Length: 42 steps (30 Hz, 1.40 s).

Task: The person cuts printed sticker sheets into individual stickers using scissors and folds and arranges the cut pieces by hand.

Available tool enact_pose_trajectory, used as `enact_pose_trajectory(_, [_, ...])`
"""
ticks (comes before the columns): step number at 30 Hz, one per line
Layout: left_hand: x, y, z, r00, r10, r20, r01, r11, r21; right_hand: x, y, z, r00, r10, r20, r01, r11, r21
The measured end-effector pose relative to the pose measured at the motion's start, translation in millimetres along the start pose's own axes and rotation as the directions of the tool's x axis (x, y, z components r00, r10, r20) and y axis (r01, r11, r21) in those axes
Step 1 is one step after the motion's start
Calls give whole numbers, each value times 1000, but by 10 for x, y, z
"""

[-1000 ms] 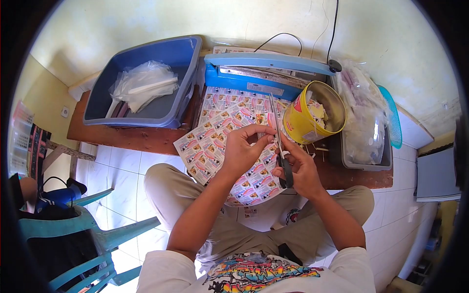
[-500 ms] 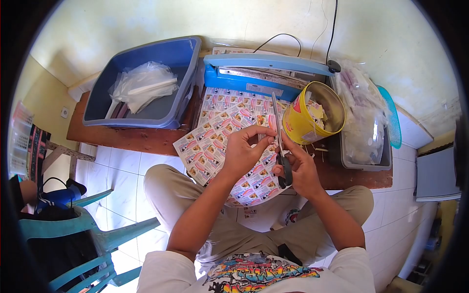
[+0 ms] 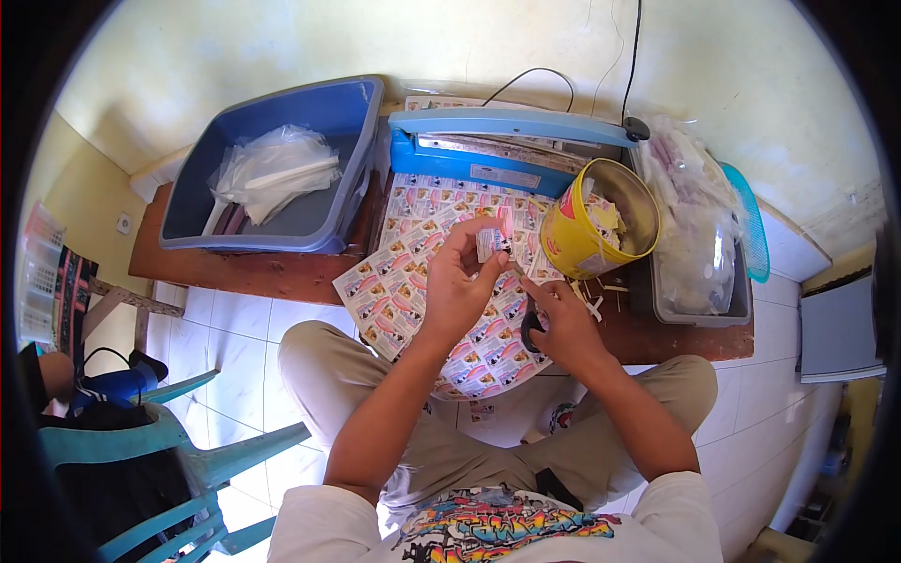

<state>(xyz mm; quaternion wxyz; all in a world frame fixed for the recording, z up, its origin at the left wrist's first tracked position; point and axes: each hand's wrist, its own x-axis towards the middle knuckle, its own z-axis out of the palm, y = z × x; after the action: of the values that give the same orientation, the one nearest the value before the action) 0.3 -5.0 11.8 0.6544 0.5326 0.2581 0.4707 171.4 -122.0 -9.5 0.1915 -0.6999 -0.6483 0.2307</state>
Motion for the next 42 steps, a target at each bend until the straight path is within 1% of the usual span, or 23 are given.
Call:
enact_pose_trajectory(1, [-3,27,12,1000,-3,-14,3,1000,-14,4,-10,5,1000,15,20,-14,998,-65])
enact_pose_trajectory(5, [2,-12,-31,1000,-15,-1,15,1000,8,35,-113,-44,996,61,66,-51,989,-136])
enact_pose_trajectory(7, [5,-34,-59,999,-27,20,25,993,112,48,-154,-66,993,75,88,-56,977,-207])
enact_pose_trajectory(10, [-2,-14,-43,1000,-11,27,5,978,209,52,-166,-58,997,50,66,-32,967,-253])
enact_pose_trajectory(14, [0,-85,-9,999,46,-3,-45,982,186,55,-108,28,999,23,38,-13,972,-236])
enact_pose_trajectory(16, [-2,-79,-24,999,-31,-30,36,980,195,44,-125,66,1000,15,20,-10,971,-239])
enact_pose_trajectory(17, [-1,-71,-15,999,-27,-29,32,980,197,45,-137,73,1000,12,17,-7,971,-239])
enact_pose_trajectory(19, [-9,-63,25,997,73,-39,-64,978,199,31,-151,71,999,-10,40,22,950,-311])
enact_pose_trajectory(23, [-51,-72,60,994,107,6,-105,962,253,10,-177,-48,999,-21,43,32,962,-272])
enact_pose_trajectory(25, [-57,-40,101,988,154,-14,-139,923,359,-4,-246,-234,998,-19,51,28,983,-183])
enact_pose_trajectory(26, [-68,9,127,988,156,-5,-144,920,366,9,-221,-290,999,-21,43,28,984,-176])
enact_pose_trajectory(28, [-72,122,203,985,173,7,-156,869,470,45,-149,-424,993,-56,-101,73,982,173])
enact_pose_trajectory(29, [-66,142,250,984,174,22,-164,866,472,35,-183,-511,992,-51,-114,71,982,178])
enact_pose_trajectory(30, [-54,152,305,973,230,20,-211,849,485,5,-250,-633,986,39,-164,26,925,379])
enact_pose_trajectory(31, [-45,160,363,959,284,19,-256,830,495,-26,-300,-749,972,136,-193,-3,825,565])
enact_pose_trajectory(32, [-40,182,424,959,282,34,-261,830,492,-44,-317,-846,969,183,-164,-28,746,666])
enact_pose_trajectory(33, [-36,206,488,952,299,59,-284,799,530,-29,-271,-848,966,193,-174,-28,743,669])
enact_pose_trajectory(35, [-22,192,583,945,311,99,-311,766,563,9,-164,-811,939,180,-292,187,445,876])
enact_pose_trajectory(37, [20,112,662,901,394,179,-423,716,555,27,-109,-848,930,204,-305,197,422,885])
enact_pose_trajectory(39, [41,84,756,883,422,204,-460,694,555,49,-46,-859,905,249,-345,211,441,872])
enact_pose_trajectory(40, [67,81,796,854,459,244,-508,636,582,64,-7,-886,904,251,-345,231,392,891])
enact_pose_trajectory(41, [88,86,839,823,492,284,-552,575,604,62,18,-921,900,258,-352,236,390,890])
enact_pose_trajectory(42, [98,98,882,829,485,280,-544,580,607,55,37,-958,899,265,-349,232,388,892])
